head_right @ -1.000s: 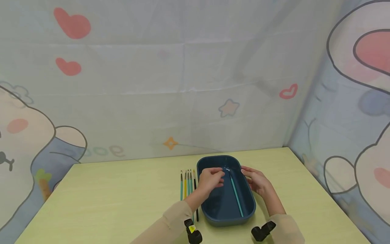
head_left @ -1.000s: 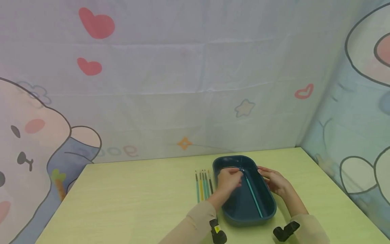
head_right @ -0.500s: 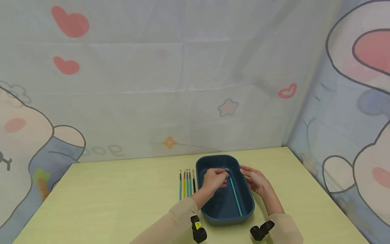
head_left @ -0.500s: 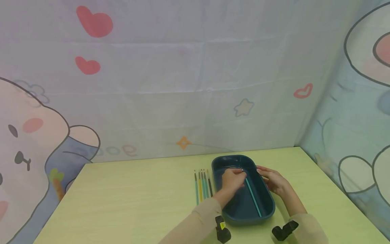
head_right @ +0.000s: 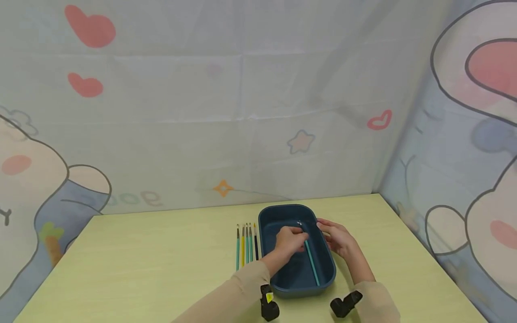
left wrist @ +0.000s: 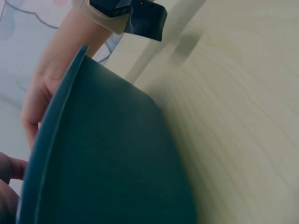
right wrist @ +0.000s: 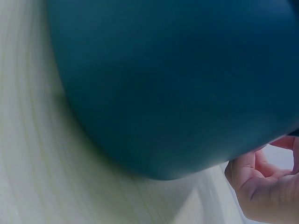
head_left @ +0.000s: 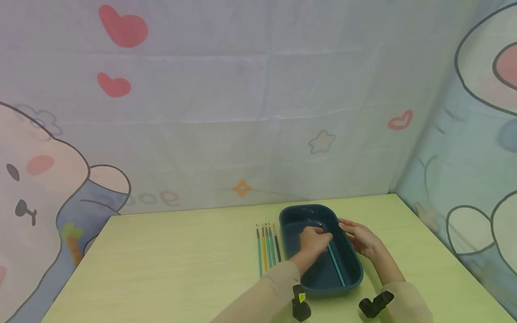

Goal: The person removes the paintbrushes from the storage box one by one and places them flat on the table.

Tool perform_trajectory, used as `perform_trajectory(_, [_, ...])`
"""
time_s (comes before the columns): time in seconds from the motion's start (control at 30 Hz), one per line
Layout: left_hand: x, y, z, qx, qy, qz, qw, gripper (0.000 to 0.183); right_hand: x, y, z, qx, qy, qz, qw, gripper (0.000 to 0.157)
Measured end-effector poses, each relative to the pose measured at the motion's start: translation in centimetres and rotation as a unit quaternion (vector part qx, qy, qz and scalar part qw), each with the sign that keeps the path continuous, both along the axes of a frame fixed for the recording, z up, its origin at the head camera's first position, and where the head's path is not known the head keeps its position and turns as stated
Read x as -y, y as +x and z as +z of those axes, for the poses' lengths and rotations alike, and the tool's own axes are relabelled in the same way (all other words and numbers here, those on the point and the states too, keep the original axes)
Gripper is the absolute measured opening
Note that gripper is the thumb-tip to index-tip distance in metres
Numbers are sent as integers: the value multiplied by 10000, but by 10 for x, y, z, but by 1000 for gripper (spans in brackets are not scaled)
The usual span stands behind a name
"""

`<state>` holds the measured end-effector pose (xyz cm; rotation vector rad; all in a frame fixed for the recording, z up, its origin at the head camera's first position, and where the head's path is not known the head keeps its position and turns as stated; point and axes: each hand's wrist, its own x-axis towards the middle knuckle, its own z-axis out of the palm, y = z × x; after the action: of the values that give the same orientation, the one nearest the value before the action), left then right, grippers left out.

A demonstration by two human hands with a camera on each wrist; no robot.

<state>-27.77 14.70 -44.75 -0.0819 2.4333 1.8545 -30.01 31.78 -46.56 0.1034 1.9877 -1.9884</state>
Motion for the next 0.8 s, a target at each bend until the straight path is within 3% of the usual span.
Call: perform_trajectory(0.8, [-11, 5, -8, -177, -798, 216, 9964, 29, 1, 1, 1, 27, -87, -98, 9999, 58])
